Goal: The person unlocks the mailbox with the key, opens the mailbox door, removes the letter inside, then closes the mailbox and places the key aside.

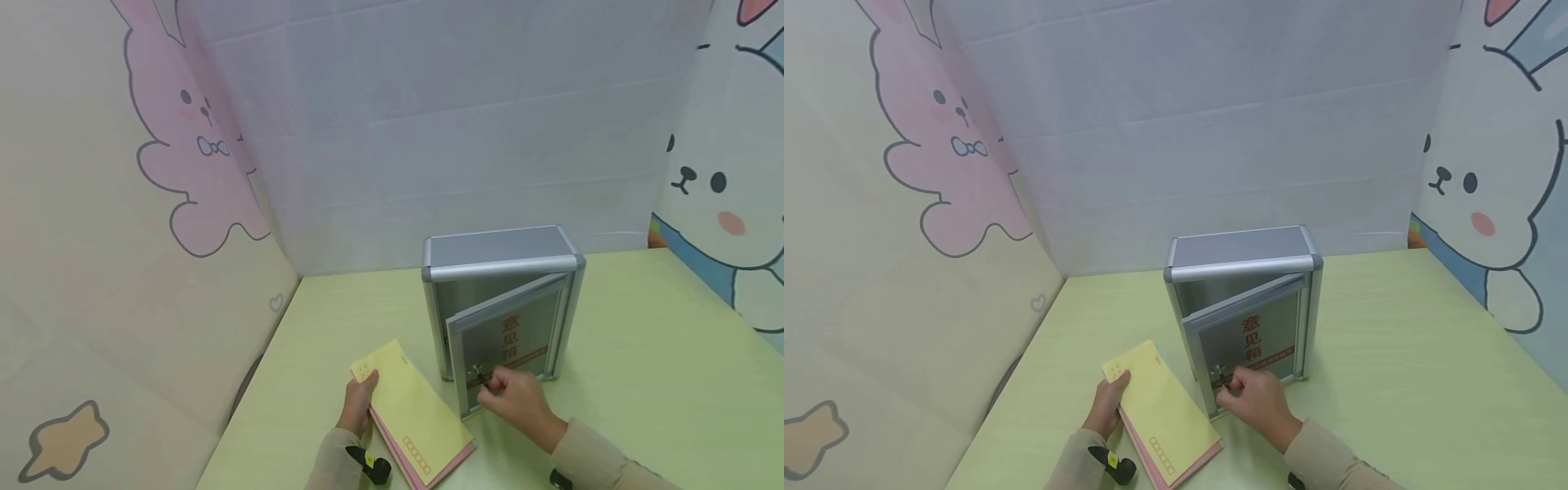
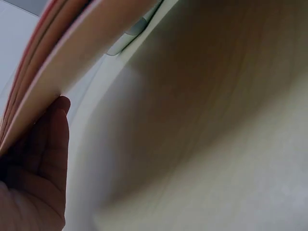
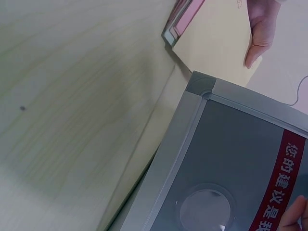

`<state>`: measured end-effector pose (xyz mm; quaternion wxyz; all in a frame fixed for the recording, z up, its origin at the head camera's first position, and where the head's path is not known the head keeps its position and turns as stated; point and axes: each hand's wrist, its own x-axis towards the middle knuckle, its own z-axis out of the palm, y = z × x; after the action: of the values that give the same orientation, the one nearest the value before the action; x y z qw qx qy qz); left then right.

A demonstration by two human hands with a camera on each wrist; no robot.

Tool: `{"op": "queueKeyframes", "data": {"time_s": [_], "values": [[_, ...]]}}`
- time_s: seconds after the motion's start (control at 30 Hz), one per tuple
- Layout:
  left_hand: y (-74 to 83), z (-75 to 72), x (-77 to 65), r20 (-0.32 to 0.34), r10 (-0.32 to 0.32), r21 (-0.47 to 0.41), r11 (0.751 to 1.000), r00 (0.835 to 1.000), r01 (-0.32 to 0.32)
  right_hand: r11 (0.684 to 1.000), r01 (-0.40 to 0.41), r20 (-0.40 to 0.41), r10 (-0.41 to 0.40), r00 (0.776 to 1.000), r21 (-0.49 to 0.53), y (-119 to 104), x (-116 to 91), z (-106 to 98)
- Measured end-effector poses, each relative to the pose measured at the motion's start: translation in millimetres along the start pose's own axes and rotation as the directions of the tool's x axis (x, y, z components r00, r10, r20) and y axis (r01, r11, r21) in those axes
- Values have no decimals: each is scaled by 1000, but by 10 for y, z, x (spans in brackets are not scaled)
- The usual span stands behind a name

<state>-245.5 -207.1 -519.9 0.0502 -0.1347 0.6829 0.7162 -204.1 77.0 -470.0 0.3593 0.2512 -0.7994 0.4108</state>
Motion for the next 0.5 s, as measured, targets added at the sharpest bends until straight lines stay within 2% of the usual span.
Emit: {"op": "queueKeyframes", "data": {"time_s": [0.5], "values": [[-43,17,16,-8,-26,30,999,1000,26,1000,24,-14,-24,1000,4,11,14,11]]}}
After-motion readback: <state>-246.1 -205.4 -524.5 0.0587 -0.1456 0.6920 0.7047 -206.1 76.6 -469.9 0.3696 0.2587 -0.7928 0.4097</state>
